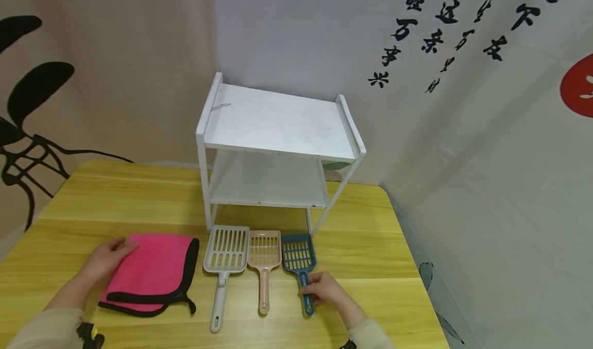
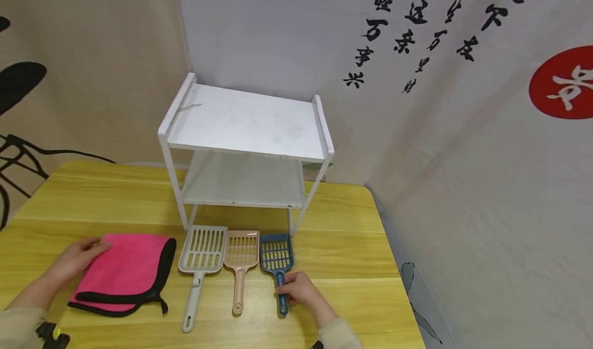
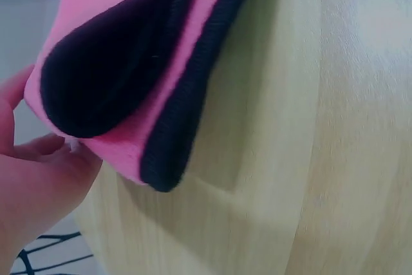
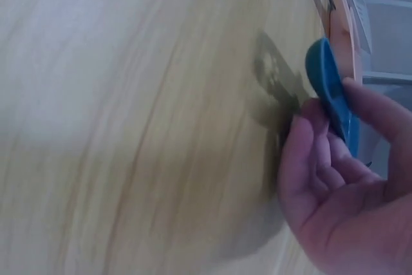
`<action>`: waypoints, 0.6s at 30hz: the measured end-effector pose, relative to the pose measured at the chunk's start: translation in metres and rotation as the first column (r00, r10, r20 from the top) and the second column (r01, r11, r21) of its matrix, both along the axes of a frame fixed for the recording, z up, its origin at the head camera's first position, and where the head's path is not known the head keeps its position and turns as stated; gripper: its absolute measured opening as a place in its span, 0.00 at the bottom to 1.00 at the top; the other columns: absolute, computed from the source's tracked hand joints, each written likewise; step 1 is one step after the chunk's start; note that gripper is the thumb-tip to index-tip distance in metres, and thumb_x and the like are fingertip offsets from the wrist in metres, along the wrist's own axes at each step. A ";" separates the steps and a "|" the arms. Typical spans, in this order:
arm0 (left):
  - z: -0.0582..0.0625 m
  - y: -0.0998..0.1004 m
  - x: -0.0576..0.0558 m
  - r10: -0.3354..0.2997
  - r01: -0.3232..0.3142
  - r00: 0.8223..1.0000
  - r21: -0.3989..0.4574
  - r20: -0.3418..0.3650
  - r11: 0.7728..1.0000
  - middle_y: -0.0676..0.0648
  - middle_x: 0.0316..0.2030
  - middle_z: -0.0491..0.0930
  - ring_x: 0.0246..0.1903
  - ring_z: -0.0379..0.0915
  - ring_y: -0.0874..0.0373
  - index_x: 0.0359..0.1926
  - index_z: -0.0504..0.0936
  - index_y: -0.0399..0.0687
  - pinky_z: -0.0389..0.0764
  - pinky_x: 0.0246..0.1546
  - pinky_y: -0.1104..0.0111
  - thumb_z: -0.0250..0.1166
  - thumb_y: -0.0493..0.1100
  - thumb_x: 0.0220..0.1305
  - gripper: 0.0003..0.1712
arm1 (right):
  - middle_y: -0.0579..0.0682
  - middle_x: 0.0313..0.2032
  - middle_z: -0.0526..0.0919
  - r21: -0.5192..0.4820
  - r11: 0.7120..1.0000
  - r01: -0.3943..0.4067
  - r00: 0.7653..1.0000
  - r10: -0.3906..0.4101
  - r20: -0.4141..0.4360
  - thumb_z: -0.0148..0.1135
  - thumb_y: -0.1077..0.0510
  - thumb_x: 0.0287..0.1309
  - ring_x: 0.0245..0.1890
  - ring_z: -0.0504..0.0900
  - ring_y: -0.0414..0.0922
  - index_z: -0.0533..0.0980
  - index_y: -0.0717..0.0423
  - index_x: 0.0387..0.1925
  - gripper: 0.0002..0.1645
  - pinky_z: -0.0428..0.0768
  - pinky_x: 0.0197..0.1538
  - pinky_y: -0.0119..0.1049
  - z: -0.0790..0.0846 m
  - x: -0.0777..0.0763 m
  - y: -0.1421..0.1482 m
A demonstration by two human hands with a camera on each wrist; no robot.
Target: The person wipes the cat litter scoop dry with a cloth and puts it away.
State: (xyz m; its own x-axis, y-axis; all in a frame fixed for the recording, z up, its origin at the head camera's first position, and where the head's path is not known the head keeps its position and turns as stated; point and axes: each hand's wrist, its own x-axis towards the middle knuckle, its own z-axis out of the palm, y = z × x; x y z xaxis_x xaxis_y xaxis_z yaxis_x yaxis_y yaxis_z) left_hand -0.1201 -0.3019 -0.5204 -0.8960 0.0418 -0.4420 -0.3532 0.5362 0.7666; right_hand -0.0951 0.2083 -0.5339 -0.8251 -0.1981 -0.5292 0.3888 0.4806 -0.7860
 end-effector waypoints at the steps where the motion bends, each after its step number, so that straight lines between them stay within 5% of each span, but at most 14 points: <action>1: 0.000 0.000 0.000 -0.002 0.002 1.000 0.013 0.007 1.000 0.16 0.62 0.45 0.59 0.55 0.27 0.64 0.36 0.15 0.73 0.53 0.53 0.38 0.59 0.72 0.47 | 0.43 0.21 0.79 -0.012 1.000 0.000 1.000 0.000 0.003 0.63 0.62 0.52 0.20 0.77 0.36 0.77 0.68 0.36 0.11 0.78 0.25 0.32 0.000 0.000 0.001; 7: 0.000 -0.002 0.001 0.015 -0.015 1.000 0.002 -0.019 1.000 0.19 0.63 0.49 0.59 0.57 0.30 0.66 0.46 0.19 0.76 0.42 0.71 0.43 0.60 0.71 0.46 | 0.45 0.23 0.76 -0.156 0.988 0.000 1.000 0.003 0.017 0.55 0.63 0.58 0.21 0.76 0.36 0.71 0.73 0.43 0.16 0.76 0.25 0.28 -0.001 -0.004 0.016; 10: 0.003 -0.002 0.003 0.043 -0.043 0.998 0.001 -0.040 0.999 0.21 0.62 0.54 0.46 0.73 0.53 0.65 0.51 0.21 0.73 0.36 0.76 0.46 0.61 0.69 0.46 | 0.48 0.25 0.77 -0.259 0.966 0.019 0.998 -0.004 0.058 0.52 0.64 0.59 0.21 0.77 0.36 0.65 0.77 0.50 0.21 0.77 0.26 0.28 0.000 -0.007 0.025; 12: 0.006 -0.001 0.004 0.064 -0.064 0.997 0.008 -0.053 0.998 0.24 0.58 0.63 0.38 0.70 0.71 0.65 0.54 0.23 0.74 0.34 0.76 0.47 0.61 0.68 0.45 | 0.48 0.25 0.77 -0.294 0.955 0.027 0.998 -0.007 0.067 0.51 0.64 0.60 0.19 0.76 0.34 0.62 0.77 0.54 0.24 0.76 0.24 0.26 0.003 -0.009 0.031; 14: 0.009 0.001 0.006 0.089 -0.087 0.993 0.032 -0.081 0.996 0.35 0.48 0.74 0.31 0.63 0.80 0.61 0.62 0.28 0.74 0.32 0.75 0.50 0.61 0.68 0.40 | 0.47 0.26 0.77 -0.297 0.954 0.038 0.998 -0.019 0.067 0.51 0.63 0.60 0.18 0.75 0.32 0.60 0.77 0.57 0.28 0.74 0.23 0.24 0.005 -0.010 0.036; 18: 0.017 0.007 0.010 0.135 -0.119 0.978 0.109 -0.158 0.987 0.64 0.30 0.75 0.27 0.69 0.71 0.43 0.74 0.46 0.74 0.28 0.71 0.55 0.58 0.66 0.20 | 0.44 0.25 0.77 -0.298 0.953 0.047 0.998 -0.031 0.058 0.51 0.63 0.59 0.16 0.70 0.30 0.60 0.77 0.59 0.30 0.69 0.21 0.21 0.010 -0.013 0.046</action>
